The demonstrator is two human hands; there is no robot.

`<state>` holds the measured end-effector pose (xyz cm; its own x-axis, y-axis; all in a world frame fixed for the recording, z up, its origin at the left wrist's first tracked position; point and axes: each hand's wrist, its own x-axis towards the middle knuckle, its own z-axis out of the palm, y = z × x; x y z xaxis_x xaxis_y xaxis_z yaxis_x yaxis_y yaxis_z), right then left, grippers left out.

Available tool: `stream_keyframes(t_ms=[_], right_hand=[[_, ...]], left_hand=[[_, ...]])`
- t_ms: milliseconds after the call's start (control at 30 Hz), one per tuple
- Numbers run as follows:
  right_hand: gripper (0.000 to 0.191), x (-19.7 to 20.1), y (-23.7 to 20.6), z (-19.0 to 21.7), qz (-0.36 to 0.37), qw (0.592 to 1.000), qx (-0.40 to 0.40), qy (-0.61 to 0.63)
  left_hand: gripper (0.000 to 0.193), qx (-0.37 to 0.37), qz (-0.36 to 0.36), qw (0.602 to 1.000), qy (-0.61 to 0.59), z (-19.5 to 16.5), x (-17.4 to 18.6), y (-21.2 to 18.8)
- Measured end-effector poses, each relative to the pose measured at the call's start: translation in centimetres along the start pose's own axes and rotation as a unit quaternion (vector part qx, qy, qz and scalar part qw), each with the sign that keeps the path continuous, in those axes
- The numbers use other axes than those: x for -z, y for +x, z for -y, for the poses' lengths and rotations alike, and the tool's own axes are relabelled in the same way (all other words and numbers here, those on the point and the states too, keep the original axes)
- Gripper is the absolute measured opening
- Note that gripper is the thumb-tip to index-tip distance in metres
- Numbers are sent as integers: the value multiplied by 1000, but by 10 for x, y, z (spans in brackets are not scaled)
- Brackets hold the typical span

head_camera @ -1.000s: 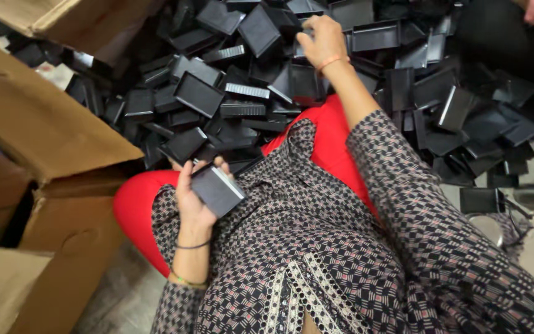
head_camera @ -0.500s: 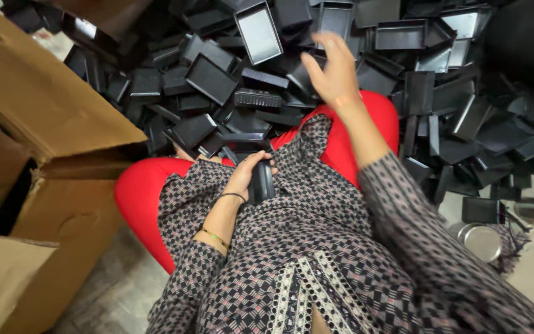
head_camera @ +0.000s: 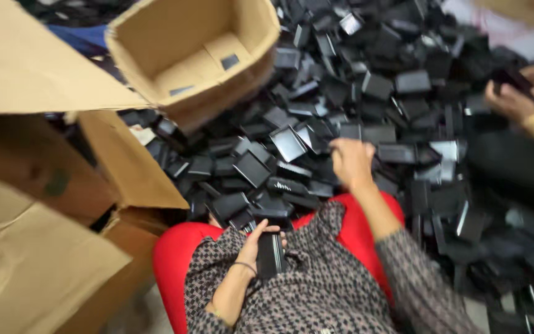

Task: The person sits on the floor and sorts small black plastic parts from a large pile into a cardboard box. They pick up individual parts, inspect them, and place them into the box.

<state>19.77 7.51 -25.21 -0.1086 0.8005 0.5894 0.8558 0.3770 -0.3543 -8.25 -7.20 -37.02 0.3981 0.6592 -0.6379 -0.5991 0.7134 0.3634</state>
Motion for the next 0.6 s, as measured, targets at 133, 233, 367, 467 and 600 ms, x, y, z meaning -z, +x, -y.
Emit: stream_keyframes(t_ms=[133, 233, 367, 467, 600], right_hand=[[33, 16, -60, 102, 117, 940, -18, 321], [41, 23, -95, 144, 150, 932, 49, 328], [57, 35, -103, 151, 218, 894, 86, 382], [63, 38, -101, 151, 273, 870, 46, 407], [50, 30, -112, 159, 247, 871, -84, 416]], left_hand=[[72, -40, 87, 990, -103, -19, -21, -19], [69, -93, 145, 980, -101, -29, -32, -26], [39, -207, 91, 971, -74, -33, -34, -36], [40, -350, 36, 934, 61, -28, -34, -44], [51, -478, -19, 862, 170, -25, -36, -50]])
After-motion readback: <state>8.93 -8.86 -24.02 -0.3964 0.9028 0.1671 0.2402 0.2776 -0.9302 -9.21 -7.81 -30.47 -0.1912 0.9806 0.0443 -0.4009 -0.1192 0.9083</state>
